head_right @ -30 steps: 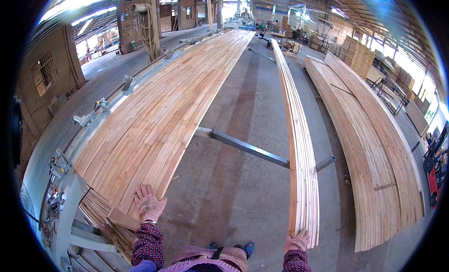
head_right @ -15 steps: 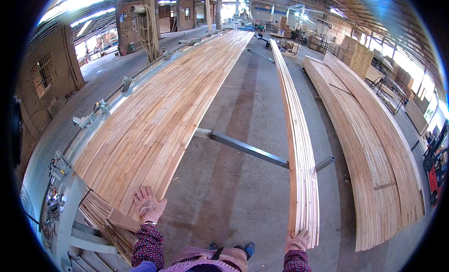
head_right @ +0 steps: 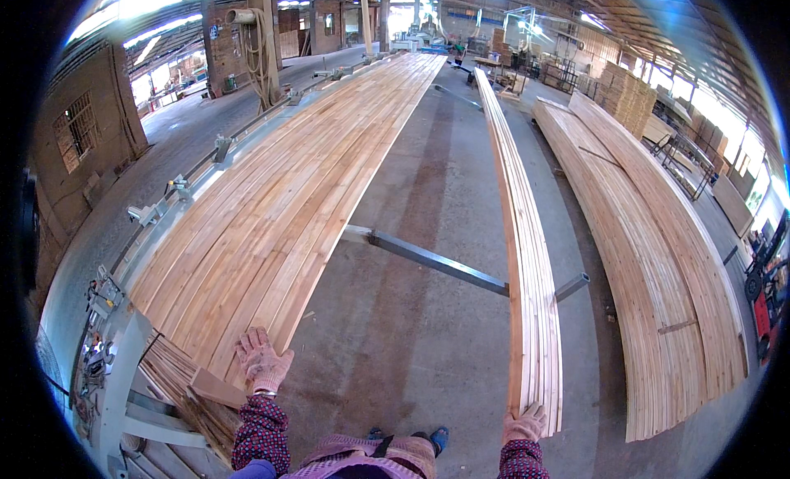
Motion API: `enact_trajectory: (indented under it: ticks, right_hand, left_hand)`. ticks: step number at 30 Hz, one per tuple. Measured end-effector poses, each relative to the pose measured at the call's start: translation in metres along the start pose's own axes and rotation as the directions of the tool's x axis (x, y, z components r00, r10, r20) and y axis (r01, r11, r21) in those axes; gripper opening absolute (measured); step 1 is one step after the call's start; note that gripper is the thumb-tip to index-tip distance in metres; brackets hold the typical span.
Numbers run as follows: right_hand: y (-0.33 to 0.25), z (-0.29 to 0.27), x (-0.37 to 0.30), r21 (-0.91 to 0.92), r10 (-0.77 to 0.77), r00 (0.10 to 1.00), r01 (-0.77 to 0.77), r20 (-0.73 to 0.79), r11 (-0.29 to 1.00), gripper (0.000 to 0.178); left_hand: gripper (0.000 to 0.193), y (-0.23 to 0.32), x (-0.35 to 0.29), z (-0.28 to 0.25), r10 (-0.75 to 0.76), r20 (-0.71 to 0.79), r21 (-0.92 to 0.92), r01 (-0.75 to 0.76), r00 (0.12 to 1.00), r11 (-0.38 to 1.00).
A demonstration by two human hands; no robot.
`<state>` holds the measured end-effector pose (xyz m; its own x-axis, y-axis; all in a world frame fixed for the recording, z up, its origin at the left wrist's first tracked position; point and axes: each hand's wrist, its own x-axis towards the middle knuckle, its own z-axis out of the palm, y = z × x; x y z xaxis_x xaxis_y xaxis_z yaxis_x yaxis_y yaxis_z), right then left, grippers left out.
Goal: The person picks up long, thin wooden planks from a pile and stacks them onto a metal rack. They handle the planks one by one, aligning them carefully before placing them on the rack. The person repeats this process, moving between the pile and the rack to build a neat stack.
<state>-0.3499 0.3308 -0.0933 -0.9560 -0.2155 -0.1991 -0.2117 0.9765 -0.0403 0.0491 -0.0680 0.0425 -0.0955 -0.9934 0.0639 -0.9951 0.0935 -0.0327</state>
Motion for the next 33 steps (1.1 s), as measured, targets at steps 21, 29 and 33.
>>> enact_trajectory:
  ticks: [21, 29, 33]
  right_hand:
    - [-0.004, -0.005, -0.002, 0.03, -0.006, 1.0, 0.006, 0.006, 1.0, 0.09]
    - [-0.002, -0.008, -0.004, 0.021, 0.007, 1.0, -0.006, -0.029, 1.0, 0.092]
    - [-0.003, -0.008, -0.005, 0.001, 0.001, 0.999, -0.001, -0.032, 1.0, 0.091]
  left_hand:
    - [0.091, -0.008, 0.004, 0.021, 0.01, -0.06, 0.011, -0.01, 0.998, 1.0]
    - [0.092, -0.004, 0.004, 0.018, 0.011, -0.042, 0.022, -0.01, 0.999, 1.0]
    - [0.093, -0.001, 0.003, 0.008, -0.005, 0.021, 0.009, 0.005, 1.0, 1.0]
